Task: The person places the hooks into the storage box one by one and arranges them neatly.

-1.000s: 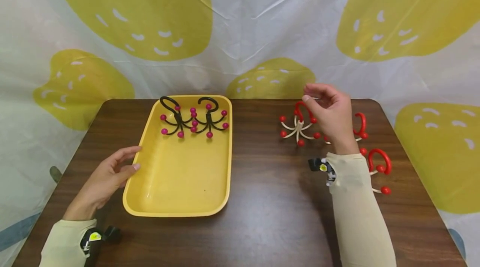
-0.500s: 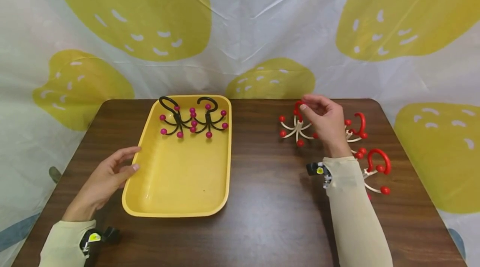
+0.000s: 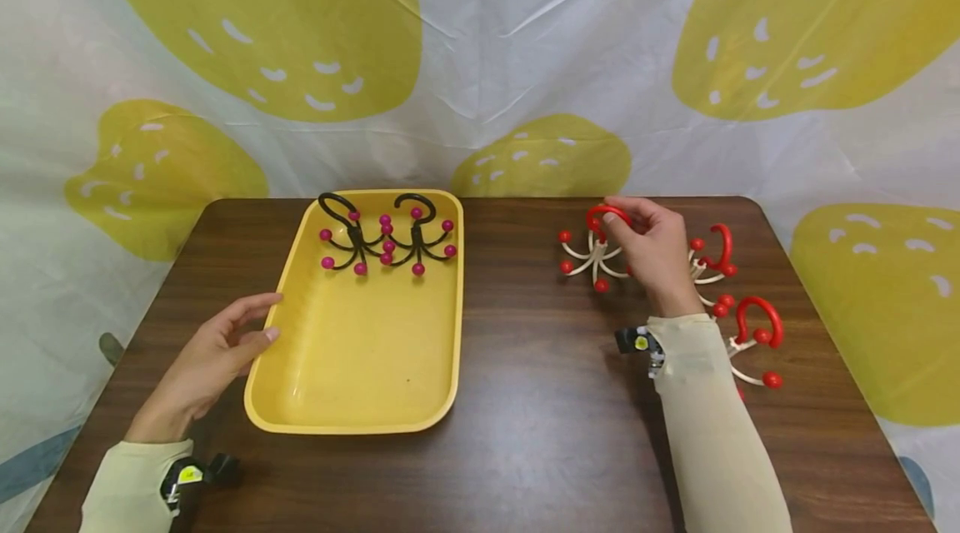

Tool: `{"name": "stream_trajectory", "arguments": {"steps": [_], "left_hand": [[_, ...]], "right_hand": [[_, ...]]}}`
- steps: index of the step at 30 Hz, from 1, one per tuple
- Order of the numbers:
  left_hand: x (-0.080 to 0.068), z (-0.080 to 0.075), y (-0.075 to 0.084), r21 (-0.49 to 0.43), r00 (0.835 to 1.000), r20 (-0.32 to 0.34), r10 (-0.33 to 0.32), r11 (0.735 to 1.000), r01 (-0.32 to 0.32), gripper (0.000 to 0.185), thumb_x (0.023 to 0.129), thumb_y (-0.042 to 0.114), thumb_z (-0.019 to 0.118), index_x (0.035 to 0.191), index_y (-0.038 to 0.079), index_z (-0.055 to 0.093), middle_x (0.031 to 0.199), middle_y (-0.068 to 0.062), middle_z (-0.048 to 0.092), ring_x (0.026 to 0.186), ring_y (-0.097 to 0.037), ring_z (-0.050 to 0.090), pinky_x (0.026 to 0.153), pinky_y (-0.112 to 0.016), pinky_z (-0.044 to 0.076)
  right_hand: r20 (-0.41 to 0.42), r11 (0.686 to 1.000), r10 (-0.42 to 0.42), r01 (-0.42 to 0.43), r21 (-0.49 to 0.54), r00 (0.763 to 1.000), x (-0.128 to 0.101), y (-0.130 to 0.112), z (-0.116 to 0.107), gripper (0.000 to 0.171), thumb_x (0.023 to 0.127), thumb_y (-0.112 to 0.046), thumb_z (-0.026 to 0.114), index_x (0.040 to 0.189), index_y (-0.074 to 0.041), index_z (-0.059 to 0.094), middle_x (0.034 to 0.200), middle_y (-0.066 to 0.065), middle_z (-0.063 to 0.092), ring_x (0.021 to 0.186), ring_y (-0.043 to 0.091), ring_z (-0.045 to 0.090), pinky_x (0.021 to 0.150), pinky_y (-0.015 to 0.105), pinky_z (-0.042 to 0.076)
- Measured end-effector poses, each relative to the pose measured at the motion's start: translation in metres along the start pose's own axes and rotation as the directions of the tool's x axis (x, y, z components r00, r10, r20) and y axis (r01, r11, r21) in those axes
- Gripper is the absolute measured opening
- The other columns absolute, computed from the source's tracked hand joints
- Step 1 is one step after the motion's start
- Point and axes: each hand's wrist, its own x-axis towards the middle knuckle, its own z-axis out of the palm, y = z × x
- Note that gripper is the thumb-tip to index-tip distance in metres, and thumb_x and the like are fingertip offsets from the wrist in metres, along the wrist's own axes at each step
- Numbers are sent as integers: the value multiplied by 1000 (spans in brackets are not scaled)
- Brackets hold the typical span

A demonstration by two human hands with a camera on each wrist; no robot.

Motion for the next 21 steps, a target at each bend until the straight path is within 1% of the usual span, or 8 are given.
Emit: {"name": "stream_trajectory", "arguments": {"steps": [6, 13, 18, 21], "left_hand": [[0, 0, -1, 6, 1000, -3, -1, 1000, 1, 55, 107, 20, 64, 158, 11, 45, 158, -24, 44, 110, -23, 67, 80, -33, 63], [1, -1, -2, 7, 1000, 1, 4, 1000, -4, 55, 107, 19, 64, 158, 11, 44, 158, -25, 43, 111, -21, 67, 82, -33, 63], [0, -1, -2, 2, 1000, 5, 1, 1000, -1, 56, 107, 19, 64, 158, 11, 44, 159, -25, 42, 112, -19, 67, 83, -34, 63], [0, -1, -2, -1, 1000, 7, 2, 1000, -2, 56, 107, 19, 64, 159, 10, 44, 159, -25, 42, 112, -19, 67, 83, -34, 63]], "right_hand": [[-4, 999, 5, -5, 43, 1000, 1, 1, -1, 36, 99, -10, 75, 131, 5, 70, 100, -17, 79, 89, -6, 72, 73, 11, 57], [-16, 999, -35, 35, -16, 999, 1, -1, -1, 35, 99, -12, 74, 129, 5, 71, 98, -23, 77, 91, -9, 71, 74, 9, 56], [-12, 998, -57, 57, 4, 998, 0, -4, -2, 34, 99, -10, 74, 129, 7, 71, 97, -21, 78, 87, -6, 74, 72, 10, 56], [-16, 998, -67, 67, -2, 998, -2, -8, -2, 35, 99, -13, 75, 129, 5, 72, 97, -23, 78, 87, -5, 75, 73, 11, 56]]}}
